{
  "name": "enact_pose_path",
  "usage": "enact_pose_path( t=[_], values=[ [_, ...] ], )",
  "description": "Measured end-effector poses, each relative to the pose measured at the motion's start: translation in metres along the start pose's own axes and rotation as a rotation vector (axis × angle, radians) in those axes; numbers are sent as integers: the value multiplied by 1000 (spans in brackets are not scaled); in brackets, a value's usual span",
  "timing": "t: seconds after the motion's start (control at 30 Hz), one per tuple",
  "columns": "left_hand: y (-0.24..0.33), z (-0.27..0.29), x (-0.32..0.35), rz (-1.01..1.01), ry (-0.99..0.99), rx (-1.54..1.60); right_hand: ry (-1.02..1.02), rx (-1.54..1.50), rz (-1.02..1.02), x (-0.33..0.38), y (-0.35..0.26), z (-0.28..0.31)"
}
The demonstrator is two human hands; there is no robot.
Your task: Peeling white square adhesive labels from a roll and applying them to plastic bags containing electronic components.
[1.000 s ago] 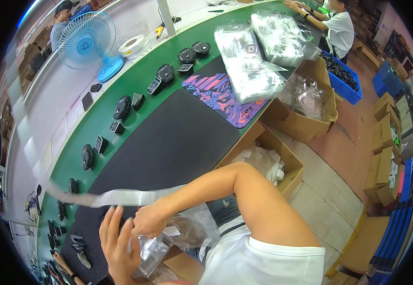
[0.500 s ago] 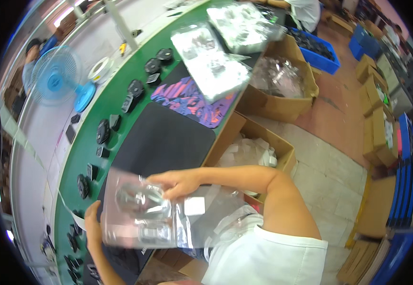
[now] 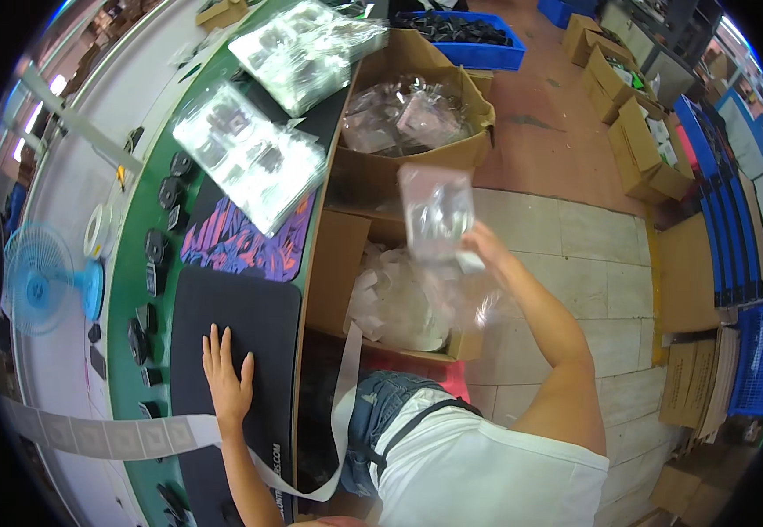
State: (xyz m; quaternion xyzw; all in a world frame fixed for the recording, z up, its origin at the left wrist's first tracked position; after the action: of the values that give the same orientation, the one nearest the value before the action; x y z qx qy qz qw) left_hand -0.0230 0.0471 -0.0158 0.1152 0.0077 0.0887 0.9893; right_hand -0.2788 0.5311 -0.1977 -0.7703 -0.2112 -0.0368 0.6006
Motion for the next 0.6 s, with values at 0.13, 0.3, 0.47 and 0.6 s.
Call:
enact_pose_path(
  t=[0.13, 0.3, 0.47, 0.6],
  values=[
    [31, -10, -56, 0, 9, 24, 412, 100, 2, -71, -17, 59],
    [55, -34, -85, 60, 54, -95, 660, 446, 401, -141, -114, 45],
    [66, -38, -106, 44, 127, -107, 769, 707, 373, -224, -229, 9],
    [72, -36, -113, 52, 92, -112, 908, 1001, 442, -286, -289, -3]
  ],
)
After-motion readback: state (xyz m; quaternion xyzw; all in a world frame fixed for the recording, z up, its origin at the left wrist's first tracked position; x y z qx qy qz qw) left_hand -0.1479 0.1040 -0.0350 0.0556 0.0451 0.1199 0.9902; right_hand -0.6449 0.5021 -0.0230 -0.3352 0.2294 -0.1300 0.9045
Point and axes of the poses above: each hand's wrist, its own x-axis away from the middle knuckle, its own z-axis out of the back of the hand, y = z × x, the point moved 1 cm from there along -x, towards the middle knuckle, and after that the axes turned 4 degrees about -y, right-handed, at the moved point
